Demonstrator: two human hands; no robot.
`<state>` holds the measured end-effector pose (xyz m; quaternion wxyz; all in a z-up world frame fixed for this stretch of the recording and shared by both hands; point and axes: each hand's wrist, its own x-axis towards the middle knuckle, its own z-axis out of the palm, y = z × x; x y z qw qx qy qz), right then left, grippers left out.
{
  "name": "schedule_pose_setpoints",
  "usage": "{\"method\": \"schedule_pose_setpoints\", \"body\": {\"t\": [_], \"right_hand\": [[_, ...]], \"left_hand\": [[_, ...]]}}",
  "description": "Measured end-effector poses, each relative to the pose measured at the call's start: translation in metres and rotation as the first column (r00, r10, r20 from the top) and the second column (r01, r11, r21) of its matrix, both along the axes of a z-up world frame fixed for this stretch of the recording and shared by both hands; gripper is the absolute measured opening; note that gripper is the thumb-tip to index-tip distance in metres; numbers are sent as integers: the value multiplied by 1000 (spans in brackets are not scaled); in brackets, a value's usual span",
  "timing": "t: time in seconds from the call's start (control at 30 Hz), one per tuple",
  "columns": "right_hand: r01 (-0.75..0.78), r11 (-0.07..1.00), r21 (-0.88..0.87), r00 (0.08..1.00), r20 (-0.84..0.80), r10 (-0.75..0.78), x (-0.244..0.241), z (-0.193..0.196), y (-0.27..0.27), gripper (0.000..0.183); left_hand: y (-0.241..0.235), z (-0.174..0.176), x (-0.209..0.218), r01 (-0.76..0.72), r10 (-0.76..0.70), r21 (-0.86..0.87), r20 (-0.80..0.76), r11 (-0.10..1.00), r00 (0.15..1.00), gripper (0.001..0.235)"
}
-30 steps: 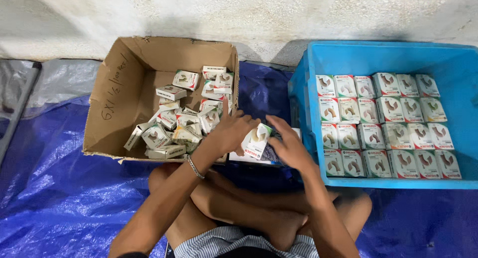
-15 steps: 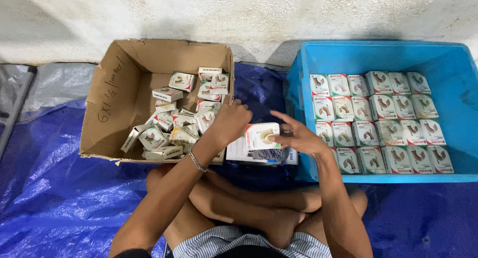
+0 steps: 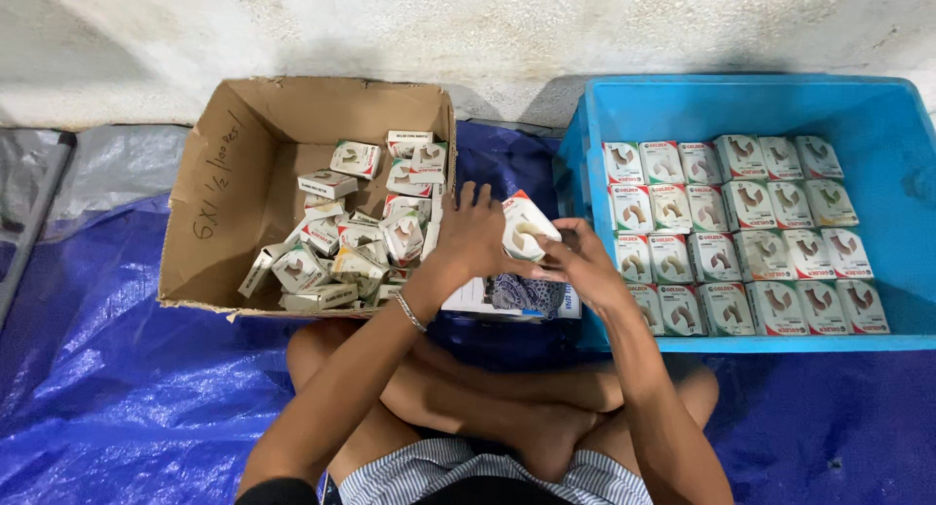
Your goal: The person sits on a blue tarp and transfers small white boxes from a cardboard box into a blue plastic crate. They pick up boxes one by one, arrange them neatly in rows inside the crate, and occasionally adjust the stack.
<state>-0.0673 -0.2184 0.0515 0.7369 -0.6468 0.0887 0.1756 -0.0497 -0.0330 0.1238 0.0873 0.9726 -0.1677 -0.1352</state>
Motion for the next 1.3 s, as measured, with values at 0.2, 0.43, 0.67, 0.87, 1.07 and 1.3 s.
{"method": "schedule_pose_setpoints", "body": {"t": [0.2, 0.43, 0.67, 0.87, 1.07, 1.3], "right_hand": [[-89, 995, -38, 992, 87, 92, -12, 43, -16, 66], [-227, 887, -403, 873, 320, 369, -3, 91, -72, 88], [-270, 644, -716, 711, 303, 635, 19, 99, -122, 97], [-162, 437, -885, 667, 228, 709, 40, 72, -159, 98], [-155, 247, -957, 648, 91, 756, 63, 34, -184, 101], [-181, 228, -957, 625, 67, 777, 85, -22, -209, 104]], "left_hand": [[-28, -33, 11, 43, -31, -97, 126, 994, 992, 110], [-60, -17, 11, 160, -135, -170, 146, 972, 980, 105], [-112, -31, 26, 314, -264, -182, 255, 932, 930, 109], [-150, -48, 38, 382, -339, -46, 373, 923, 864, 108], [-187, -65, 52, 355, -373, 115, 289, 928, 882, 111], [-232, -128, 58, 217, -215, 44, 418, 975, 883, 67]]}}
